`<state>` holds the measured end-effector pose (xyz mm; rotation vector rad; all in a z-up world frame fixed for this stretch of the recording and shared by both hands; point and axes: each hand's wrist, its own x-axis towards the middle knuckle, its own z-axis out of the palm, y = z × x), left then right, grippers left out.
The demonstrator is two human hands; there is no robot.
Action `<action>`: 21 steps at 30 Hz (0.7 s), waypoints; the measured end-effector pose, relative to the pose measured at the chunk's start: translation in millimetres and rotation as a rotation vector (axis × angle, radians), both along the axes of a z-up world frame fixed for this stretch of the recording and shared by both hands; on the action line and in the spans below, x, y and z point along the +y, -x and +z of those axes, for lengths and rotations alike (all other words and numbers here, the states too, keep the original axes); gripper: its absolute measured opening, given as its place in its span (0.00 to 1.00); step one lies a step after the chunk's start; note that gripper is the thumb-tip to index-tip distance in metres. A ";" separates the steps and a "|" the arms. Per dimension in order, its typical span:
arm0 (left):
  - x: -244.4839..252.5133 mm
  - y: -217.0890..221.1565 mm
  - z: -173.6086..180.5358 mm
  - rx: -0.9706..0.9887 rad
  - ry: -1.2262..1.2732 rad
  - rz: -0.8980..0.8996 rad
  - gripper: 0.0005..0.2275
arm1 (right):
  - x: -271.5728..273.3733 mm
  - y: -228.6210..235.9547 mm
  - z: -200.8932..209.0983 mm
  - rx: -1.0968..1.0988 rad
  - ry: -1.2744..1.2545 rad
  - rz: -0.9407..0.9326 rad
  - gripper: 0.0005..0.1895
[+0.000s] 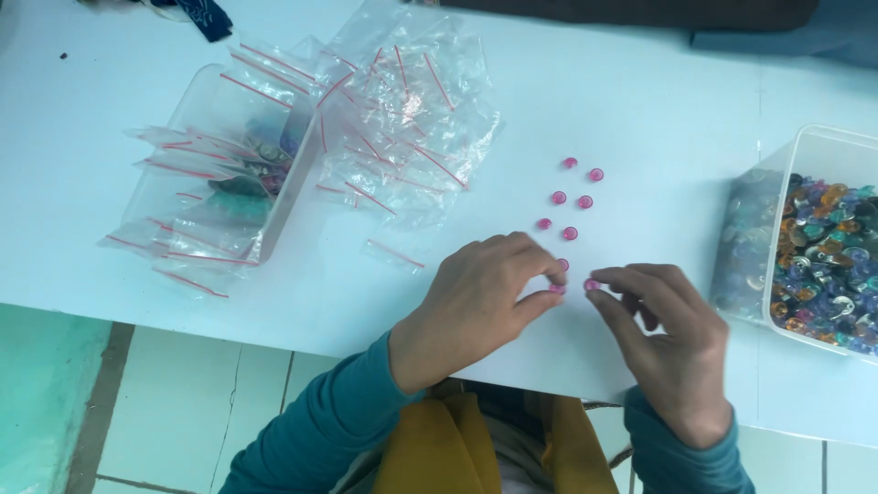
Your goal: Sorting buttons from a container and placing them into small plastic bags.
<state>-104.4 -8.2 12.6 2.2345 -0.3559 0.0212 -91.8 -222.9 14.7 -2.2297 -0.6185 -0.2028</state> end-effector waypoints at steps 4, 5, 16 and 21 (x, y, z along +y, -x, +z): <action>11.2 14.7 -41.7 0.045 -0.062 0.092 0.05 | 15.6 2.4 -22.4 0.043 0.048 0.002 0.08; 10.7 16.0 -46.8 -0.003 -0.055 0.099 0.05 | 17.8 2.9 -25.8 0.063 0.063 0.016 0.09; 27.6 31.3 -47.5 -0.091 0.031 0.143 0.08 | 21.3 0.2 -30.7 0.041 0.254 -0.001 0.15; 67.1 52.2 -21.6 -0.123 0.166 0.278 0.03 | 49.7 -12.3 -8.1 -0.261 0.358 0.137 0.12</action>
